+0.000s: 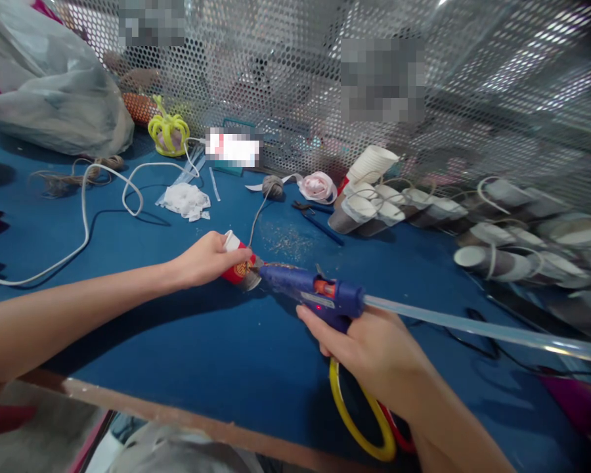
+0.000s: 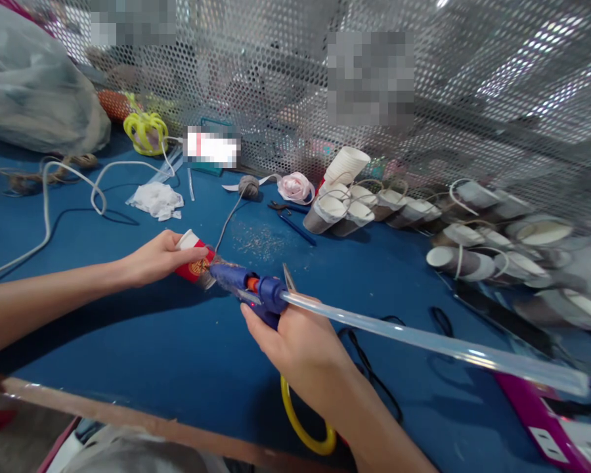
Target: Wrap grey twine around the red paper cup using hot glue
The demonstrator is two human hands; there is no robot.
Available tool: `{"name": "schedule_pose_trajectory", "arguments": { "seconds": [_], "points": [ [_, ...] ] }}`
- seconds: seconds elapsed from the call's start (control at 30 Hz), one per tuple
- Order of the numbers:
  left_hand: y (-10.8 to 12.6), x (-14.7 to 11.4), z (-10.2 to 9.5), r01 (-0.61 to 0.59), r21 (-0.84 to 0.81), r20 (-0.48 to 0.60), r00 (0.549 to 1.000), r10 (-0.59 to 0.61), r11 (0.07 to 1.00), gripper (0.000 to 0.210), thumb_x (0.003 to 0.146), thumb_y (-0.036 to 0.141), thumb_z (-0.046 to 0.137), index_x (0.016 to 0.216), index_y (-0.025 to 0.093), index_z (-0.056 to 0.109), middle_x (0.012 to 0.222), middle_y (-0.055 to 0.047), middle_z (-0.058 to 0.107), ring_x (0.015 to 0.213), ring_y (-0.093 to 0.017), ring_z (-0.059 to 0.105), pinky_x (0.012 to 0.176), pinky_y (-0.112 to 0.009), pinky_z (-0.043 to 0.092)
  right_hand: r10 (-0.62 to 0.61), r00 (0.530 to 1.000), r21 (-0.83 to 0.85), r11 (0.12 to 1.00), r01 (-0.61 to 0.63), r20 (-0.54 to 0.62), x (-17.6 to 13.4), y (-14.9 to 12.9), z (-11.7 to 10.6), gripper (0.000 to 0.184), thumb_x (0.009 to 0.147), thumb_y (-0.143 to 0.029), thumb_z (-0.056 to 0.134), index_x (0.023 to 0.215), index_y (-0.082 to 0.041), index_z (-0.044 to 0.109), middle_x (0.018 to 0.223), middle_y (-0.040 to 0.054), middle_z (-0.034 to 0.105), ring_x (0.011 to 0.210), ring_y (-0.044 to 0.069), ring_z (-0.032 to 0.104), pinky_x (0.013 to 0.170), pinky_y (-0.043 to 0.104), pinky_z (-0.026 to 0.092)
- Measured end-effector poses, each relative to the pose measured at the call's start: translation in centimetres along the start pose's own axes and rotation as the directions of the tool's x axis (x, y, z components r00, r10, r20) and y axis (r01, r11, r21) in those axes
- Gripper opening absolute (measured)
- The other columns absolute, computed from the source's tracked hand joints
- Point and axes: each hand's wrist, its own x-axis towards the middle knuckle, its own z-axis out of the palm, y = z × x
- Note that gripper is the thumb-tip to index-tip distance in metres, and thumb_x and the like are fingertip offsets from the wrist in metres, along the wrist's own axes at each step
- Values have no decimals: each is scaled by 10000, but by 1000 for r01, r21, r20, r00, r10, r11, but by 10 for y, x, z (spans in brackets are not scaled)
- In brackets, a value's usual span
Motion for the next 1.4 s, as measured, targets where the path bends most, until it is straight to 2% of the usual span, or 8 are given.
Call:
{"name": "schedule_pose_trajectory", "arguments": {
  "seconds": [0.1,0.2,0.37,0.47,0.63,0.77,1.13,1.4],
  "points": [
    [0,0,0,2,-4,10,1000,-2,1000,266,684,361,545,620,110,601,518,-2,575,436,-84,416,417,-209,273,61,997,-58,997,-57,53,-1,-2,-1,217,715,-356,524,538,-232,523,430,-3,549,409,160,541,452,268,441],
    [-2,1,1,4,7,6,1000,-4,1000,279,690,377,538,615,112,586,495,20,514,434,-75,373,424,-211,251,98,994,-4,995,-98,57,-1,-4,0,282,730,-371,519,490,-232,470,371,-28,516,355,136,526,412,239,442],
    [-7,3,0,-2,19,16,1000,1,1000,303,694,406,543,645,111,590,517,24,487,452,-76,356,442,-217,251,121,992,50,992,-120,-25,1,-8,1,287,738,-327,528,474,-237,457,348,-40,504,340,125,518,404,221,452],
    [-6,3,0,-6,31,16,1000,6,999,301,698,405,539,593,124,557,488,38,444,439,-71,331,432,-217,231,137,991,77,988,-137,7,4,-7,1,303,743,-320,517,460,-237,448,357,-30,522,345,126,527,385,217,447],
    [-2,1,0,-2,42,14,1000,2,999,322,698,398,531,507,148,464,450,55,368,416,-61,281,410,-215,196,137,990,107,984,-140,37,9,-2,2,222,737,-315,521,535,-222,511,359,-37,519,337,124,525,373,212,446],
    [-1,0,0,-3,47,16,1000,2,999,328,697,400,529,503,150,444,461,50,371,422,-60,280,410,-214,191,157,986,112,981,-161,47,10,-2,2,210,742,-340,526,587,-201,548,389,-37,532,358,117,531,391,202,449],
    [-3,1,1,-8,33,29,1000,7,999,329,685,423,533,517,151,458,467,54,363,429,-64,281,419,-217,193,124,991,124,984,-130,52,9,-1,0,302,735,-334,521,459,-227,460,343,-36,516,333,119,519,389,207,453],
    [-4,0,1,-65,33,25,998,64,997,322,726,420,509,583,132,520,503,44,399,465,-74,313,452,-216,239,130,980,259,951,-166,154,8,3,-11,295,748,-374,528,509,-208,485,399,-29,524,381,115,509,413,220,418]
  ]
}}
